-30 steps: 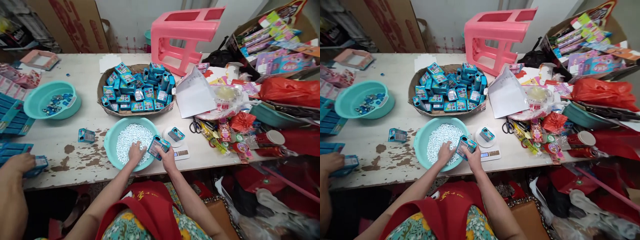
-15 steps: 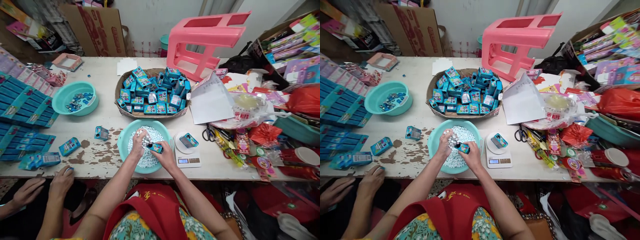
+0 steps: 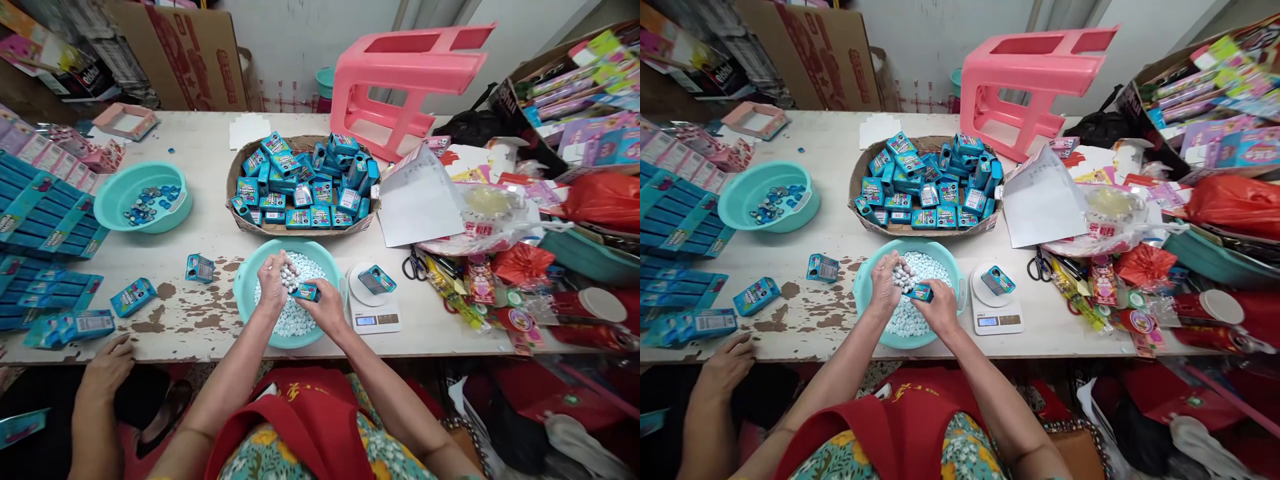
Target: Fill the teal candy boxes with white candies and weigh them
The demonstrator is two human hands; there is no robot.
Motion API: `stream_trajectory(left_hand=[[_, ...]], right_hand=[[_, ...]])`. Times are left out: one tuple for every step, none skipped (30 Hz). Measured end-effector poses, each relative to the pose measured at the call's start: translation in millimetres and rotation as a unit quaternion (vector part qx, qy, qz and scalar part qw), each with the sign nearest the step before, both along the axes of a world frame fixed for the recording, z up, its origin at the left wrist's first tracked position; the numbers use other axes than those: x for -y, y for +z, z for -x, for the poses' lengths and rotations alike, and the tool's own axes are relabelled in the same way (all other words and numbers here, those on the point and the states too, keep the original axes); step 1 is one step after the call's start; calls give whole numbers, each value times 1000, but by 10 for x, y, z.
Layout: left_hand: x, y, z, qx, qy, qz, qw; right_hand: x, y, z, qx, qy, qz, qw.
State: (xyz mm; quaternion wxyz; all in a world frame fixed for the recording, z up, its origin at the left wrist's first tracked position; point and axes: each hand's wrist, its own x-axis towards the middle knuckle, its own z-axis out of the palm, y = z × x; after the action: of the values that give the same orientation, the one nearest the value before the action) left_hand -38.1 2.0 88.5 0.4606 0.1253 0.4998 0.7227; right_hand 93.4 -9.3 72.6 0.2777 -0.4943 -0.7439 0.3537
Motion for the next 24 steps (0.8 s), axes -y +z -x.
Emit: stream_trajectory(left_hand=[[-3,-2,0,-5,-2,9,1000],[-4,-3,-1,-8,-4,18,1000],[-3,-1,-3,-8,-6,23,1000],[-2,2,-5,-6,-7,24,1000],[0,8,-9,-3,-7,23,1000],[3,15,-13,-1,-6,23,1000],[5,23,-17,0,-5,24,1000],[8,32,-21,-1,-8,24,1000],[10,41,-24,-2,-9,22,1000],[13,50,-27,-4,-10,18,1000],[16,57,-29,-6,-11,13,1000],[20,64,-30,-7,-12,6,1000],[24,69,-30,-10,-14,-1,1000],[29,72,-31,-13,-15,-6,1000],[35,74,-33,-14,-17,-8,1000],[40,74,-34,-12,-22,-7,1000],[45,74,-36,-9,-27,-7,1000],[47,74,-38,-6,-31,-8,999],[46,74,-39,-1,-35,-10,999],[42,74,-40,5,-41,-14,999],[36,76,-39,11,-47,-19,999],[28,78,-38,15,-53,-22,998],[20,80,-36,18,-59,-22,998],[14,81,-34,16,-62,-21,998]], right_hand=[[1,7,0,2,0,4,1000],[2,13,1,4,0,9,1000],[3,18,1,5,0,13,1000],[4,21,1,4,-2,17,1000],[5,24,1,3,-4,21,1000],[5,25,1,0,-6,24,1000],[5,25,0,-3,-6,26,1000],[6,25,0,-5,-7,27,1000],[6,25,0,-7,-8,28,1000],[7,25,0,-9,-9,31,999],[7,26,0,-11,-10,33,999],[8,28,0,-13,-9,34,999],[10,31,0,-15,-9,34,999],[12,33,1,-17,-9,34,999],[14,35,2,-19,-10,34,999],[17,36,3,-22,-12,33,999],[20,35,6,-26,-15,34,999],[24,31,10,-29,-18,36,999],[27,25,14,-31,-19,39,999],[31,17,19,-32,-17,41,998],[33,7,24,-33,-14,42,998],[35,-4,28,-33,-10,44,998],[35,-13,30,-34,-8,46,998],[34,-20,32,-36,-8,48,998]])
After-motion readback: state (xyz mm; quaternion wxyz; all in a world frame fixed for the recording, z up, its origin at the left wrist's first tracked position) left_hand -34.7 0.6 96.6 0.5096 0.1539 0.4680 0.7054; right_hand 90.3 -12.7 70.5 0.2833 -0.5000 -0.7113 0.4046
